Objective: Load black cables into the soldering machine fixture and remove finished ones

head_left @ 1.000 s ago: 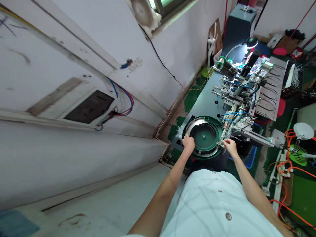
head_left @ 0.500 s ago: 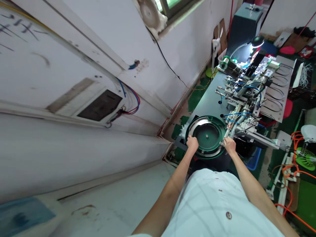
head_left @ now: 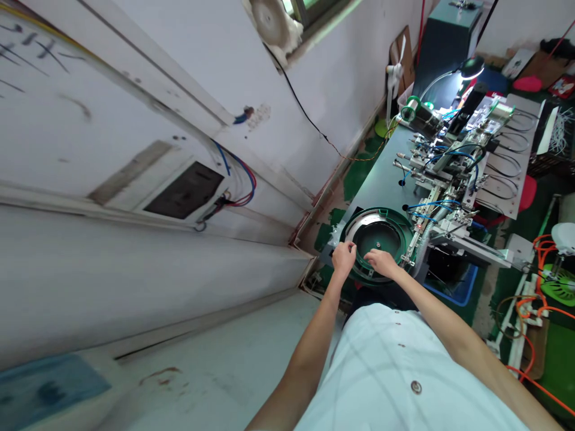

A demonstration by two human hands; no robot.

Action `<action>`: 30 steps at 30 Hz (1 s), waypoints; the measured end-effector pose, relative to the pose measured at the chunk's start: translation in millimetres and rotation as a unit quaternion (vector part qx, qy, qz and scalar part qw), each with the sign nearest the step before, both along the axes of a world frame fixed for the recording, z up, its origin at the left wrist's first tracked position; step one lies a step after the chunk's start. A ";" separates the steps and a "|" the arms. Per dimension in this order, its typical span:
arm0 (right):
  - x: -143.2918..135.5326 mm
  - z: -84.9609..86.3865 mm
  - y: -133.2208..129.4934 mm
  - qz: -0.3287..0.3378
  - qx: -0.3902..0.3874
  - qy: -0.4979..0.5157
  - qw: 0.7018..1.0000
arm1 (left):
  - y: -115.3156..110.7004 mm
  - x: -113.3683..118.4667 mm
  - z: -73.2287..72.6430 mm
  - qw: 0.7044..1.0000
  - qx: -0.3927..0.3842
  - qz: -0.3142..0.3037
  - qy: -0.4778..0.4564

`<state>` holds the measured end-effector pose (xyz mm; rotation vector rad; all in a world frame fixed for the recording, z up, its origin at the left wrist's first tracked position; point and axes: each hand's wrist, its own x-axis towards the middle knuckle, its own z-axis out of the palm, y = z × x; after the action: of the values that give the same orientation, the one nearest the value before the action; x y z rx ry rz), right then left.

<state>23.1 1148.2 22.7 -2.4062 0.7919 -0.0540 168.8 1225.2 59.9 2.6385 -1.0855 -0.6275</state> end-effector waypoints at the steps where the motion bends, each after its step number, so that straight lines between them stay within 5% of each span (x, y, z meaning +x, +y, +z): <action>1: 10.5 -1.8 3.0 0.018 0.011 0.006 1.000 | 2.0 1.2 0.9 1.000 -0.005 0.002 0.000; 9: 32.5 -13.7 8.0 0.080 0.087 0.018 0.993 | 31.6 7.9 6.8 1.000 -0.018 0.012 0.013; 15: 23.7 -9.0 -4.9 -0.011 0.147 -0.053 0.988 | 50.0 -34.2 14.5 0.989 -0.028 -0.096 0.105; 19: -11.3 7.6 -24.6 -0.116 0.178 -0.121 0.970 | 52.9 -61.9 14.1 0.973 -0.027 -0.169 0.157; 23: -67.2 17.1 -41.1 -0.216 0.205 -0.162 0.941 | 44.1 -63.5 11.3 0.969 -0.033 -0.184 0.159; 30: -124.8 -3.0 -47.8 -0.359 0.185 -0.147 0.903 | 27.4 -57.1 11.9 0.966 -0.038 -0.207 0.150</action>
<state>-101.8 1100.4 19.7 -1.5958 1.3559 -0.4979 111.7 1252.6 71.8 2.1656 -1.5332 -1.0031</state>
